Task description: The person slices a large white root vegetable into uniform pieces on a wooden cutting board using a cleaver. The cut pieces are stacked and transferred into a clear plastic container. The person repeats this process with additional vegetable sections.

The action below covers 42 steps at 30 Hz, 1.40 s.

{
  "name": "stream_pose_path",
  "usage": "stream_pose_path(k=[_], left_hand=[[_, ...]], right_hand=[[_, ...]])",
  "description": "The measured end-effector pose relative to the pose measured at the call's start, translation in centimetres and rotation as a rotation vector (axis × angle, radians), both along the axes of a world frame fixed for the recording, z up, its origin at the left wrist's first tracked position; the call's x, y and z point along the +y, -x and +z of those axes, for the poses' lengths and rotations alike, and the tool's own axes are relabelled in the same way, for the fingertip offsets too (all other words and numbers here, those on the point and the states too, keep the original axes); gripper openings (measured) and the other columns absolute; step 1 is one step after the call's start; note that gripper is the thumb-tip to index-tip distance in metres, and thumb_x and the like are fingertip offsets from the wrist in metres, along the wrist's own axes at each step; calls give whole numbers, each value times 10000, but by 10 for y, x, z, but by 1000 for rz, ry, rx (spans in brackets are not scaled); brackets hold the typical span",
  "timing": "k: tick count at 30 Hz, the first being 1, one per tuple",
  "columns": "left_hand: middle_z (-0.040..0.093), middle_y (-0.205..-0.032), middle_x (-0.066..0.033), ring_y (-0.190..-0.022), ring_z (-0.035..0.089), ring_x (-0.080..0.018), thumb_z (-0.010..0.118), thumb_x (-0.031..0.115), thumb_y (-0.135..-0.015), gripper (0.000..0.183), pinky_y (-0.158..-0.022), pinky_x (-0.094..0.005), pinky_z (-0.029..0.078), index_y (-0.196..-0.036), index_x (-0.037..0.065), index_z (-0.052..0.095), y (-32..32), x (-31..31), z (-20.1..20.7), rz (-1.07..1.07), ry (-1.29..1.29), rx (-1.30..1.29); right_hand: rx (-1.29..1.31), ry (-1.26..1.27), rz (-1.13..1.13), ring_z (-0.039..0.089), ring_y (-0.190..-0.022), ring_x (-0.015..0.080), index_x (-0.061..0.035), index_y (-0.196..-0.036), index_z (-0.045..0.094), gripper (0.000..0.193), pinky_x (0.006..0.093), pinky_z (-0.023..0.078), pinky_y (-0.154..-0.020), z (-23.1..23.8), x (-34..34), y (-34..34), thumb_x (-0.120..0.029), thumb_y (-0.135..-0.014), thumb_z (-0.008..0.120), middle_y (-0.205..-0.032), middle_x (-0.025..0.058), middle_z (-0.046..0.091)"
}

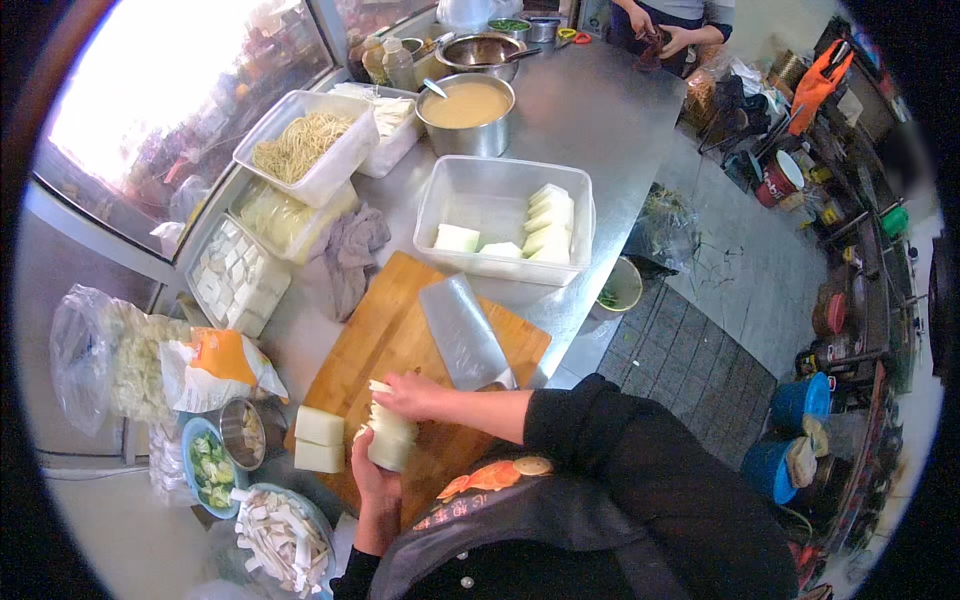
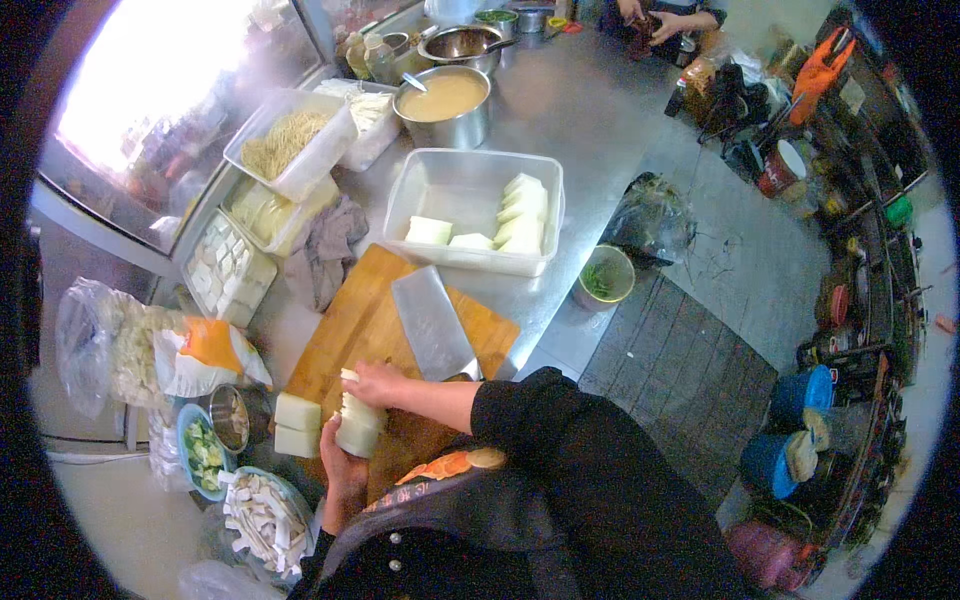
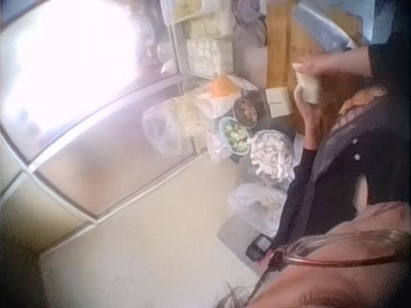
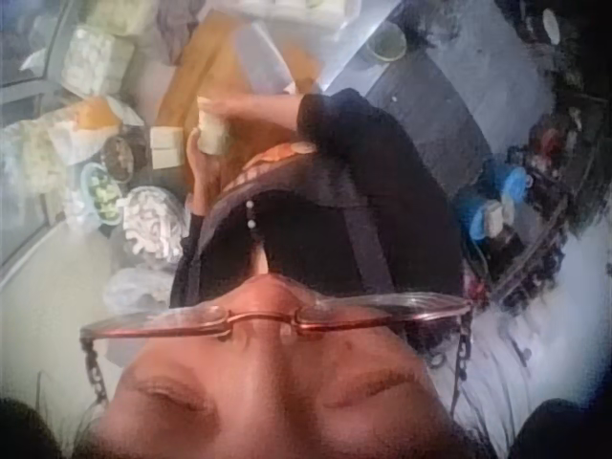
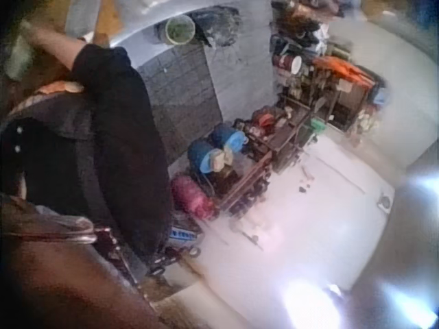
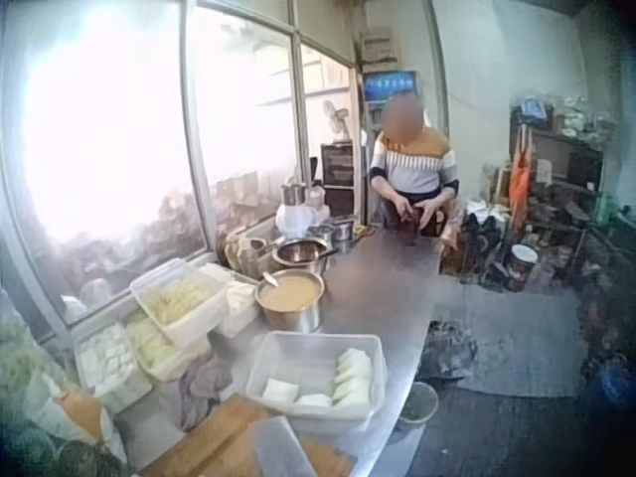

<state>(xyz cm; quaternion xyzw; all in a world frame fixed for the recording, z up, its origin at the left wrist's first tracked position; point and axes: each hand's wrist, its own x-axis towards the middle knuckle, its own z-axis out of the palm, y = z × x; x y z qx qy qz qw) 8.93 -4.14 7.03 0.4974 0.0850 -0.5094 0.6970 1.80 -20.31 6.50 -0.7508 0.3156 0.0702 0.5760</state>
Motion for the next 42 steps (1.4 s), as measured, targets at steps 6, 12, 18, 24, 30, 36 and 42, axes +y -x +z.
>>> stream_pose_path(k=[6,12,18,24,30,36,42], left_hand=[[603,-1003,-65,-912,590,-215,566,241,-831,305,-816,-363,473,-1074,61,527,11,-5,12,13,-39,-20],[602,-999,-63,-903,590,-210,556,273,-835,319,-801,-351,473,-1083,74,527,8,4,0,29,32,17],[588,-1045,-68,-950,579,-208,532,268,-846,327,-819,-361,470,-1099,61,525,13,0,17,48,81,-46],[580,-1077,-82,-995,569,-208,507,255,-868,339,-862,-371,456,-1129,38,502,19,-61,64,1,289,-114],[598,-1061,-81,-973,582,-219,480,257,-898,323,-858,-364,459,-1130,35,511,33,-168,80,-74,408,-137],[593,-1063,-76,-998,565,-223,513,231,-871,295,-891,-377,438,-1109,57,519,74,-300,75,-107,412,11],[566,-1138,-105,-1052,544,-275,522,273,-841,420,-939,-417,411,-1183,32,485,94,-371,30,-56,310,118]], right_hand=[[-8,75,-27,579,-968,426,-23,-1196,464,578,475,451,-842,-5,7,2,-491,-857,475,-1027,292,593],[2,-28,-42,512,-1075,446,-20,-1240,425,600,474,411,-911,2,12,-5,-492,-872,455,-1183,318,486],[-135,-3,-91,467,-1132,418,-26,-1309,371,633,456,374,-963,14,18,2,-487,-881,446,-1243,305,415],[-419,211,-261,522,-1051,383,-35,-1230,448,549,448,423,-878,54,-34,9,-420,-849,535,-1142,254,513],[-381,293,-313,502,-1118,375,-36,-1244,467,624,417,410,-938,94,-139,42,-495,-831,552,-1210,257,497],[-291,378,-359,567,-1047,323,12,-1237,467,604,389,427,-914,76,-271,84,-457,-862,536,-1099,219,589],[-267,390,-374,523,-1089,352,-84,-1244,482,524,403,416,-928,42,-328,110,-424,-848,535,-1191,203,512]])
